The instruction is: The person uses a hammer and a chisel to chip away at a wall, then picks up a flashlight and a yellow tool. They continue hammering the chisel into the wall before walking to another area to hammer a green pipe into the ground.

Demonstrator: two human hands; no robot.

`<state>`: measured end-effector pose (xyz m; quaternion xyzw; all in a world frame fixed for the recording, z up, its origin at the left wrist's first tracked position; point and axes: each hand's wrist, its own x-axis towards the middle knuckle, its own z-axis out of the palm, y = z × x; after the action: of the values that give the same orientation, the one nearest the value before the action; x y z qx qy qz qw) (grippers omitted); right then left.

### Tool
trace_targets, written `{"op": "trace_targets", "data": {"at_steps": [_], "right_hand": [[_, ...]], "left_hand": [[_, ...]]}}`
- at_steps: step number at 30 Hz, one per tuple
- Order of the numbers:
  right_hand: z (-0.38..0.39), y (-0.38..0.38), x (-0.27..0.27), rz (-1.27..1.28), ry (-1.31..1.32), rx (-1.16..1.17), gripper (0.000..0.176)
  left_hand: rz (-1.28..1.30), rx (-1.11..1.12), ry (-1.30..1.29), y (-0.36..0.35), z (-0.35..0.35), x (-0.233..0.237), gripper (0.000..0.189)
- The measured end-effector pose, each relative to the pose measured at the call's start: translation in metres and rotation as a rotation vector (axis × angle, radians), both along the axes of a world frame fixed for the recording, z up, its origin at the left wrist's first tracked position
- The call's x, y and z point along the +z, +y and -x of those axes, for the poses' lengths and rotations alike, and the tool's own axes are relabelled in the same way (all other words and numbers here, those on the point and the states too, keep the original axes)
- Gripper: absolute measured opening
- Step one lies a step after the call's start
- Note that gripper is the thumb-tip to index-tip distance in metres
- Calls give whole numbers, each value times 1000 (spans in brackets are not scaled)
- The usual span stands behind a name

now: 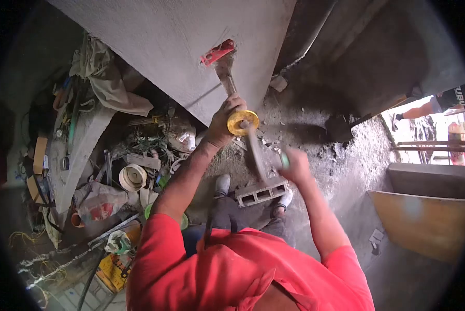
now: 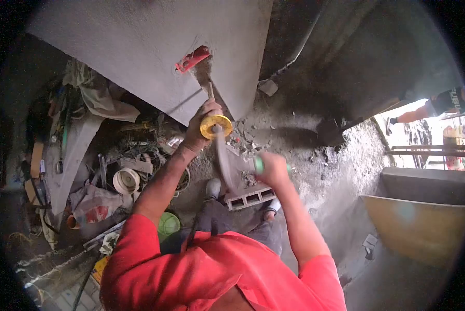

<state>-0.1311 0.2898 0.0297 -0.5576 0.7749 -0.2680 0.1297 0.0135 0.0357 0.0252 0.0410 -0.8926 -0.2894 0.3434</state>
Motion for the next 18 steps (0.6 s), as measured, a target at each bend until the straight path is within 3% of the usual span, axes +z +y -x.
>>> {"op": "trace_targets", "data": {"at_steps": [2, 4, 6, 7, 8, 10, 11, 12, 14, 16, 17, 18], "right_hand": [[-6, 2, 5, 32, -42, -86, 29], [-13, -1, 24, 62, -90, -156, 31], [-20, 12, 58, 217, -153, -38, 28], [-19, 11, 67, 345, -200, 101, 26], [-21, 9, 67, 446, -206, 150, 16], [2, 1, 10, 359, -93, 120, 25], [6, -16, 4, 80, -80, -96, 23], [12, -18, 6, 85, -77, -102, 23], [25, -29, 11, 53, -276, -370, 28], [28, -14, 21, 100, -495, -440, 30], [29, -4, 21, -20, -661, -546, 29], [27, 8, 25, -19, -661, -553, 29]], "left_hand": [[-9, 78, -33, -1, 3, -2, 47], [-179, 92, 83, 6, 2, -1, 46], [-292, 112, 26, 2, 6, 9, 50], [-116, 105, 20, -5, 8, 1, 52], [-111, 113, 20, -7, 8, 6, 52], [-199, 87, 87, 2, 4, 13, 52], [-222, 104, 66, 4, 7, 15, 50], [-218, 97, 68, 9, 7, 15, 50], [-84, 154, -35, 6, 8, 16, 44], [-162, 153, 39, -2, 11, 14, 40], [-169, 149, 71, -22, 26, 29, 40], [-189, 151, 92, -38, 34, 38, 40]]}}
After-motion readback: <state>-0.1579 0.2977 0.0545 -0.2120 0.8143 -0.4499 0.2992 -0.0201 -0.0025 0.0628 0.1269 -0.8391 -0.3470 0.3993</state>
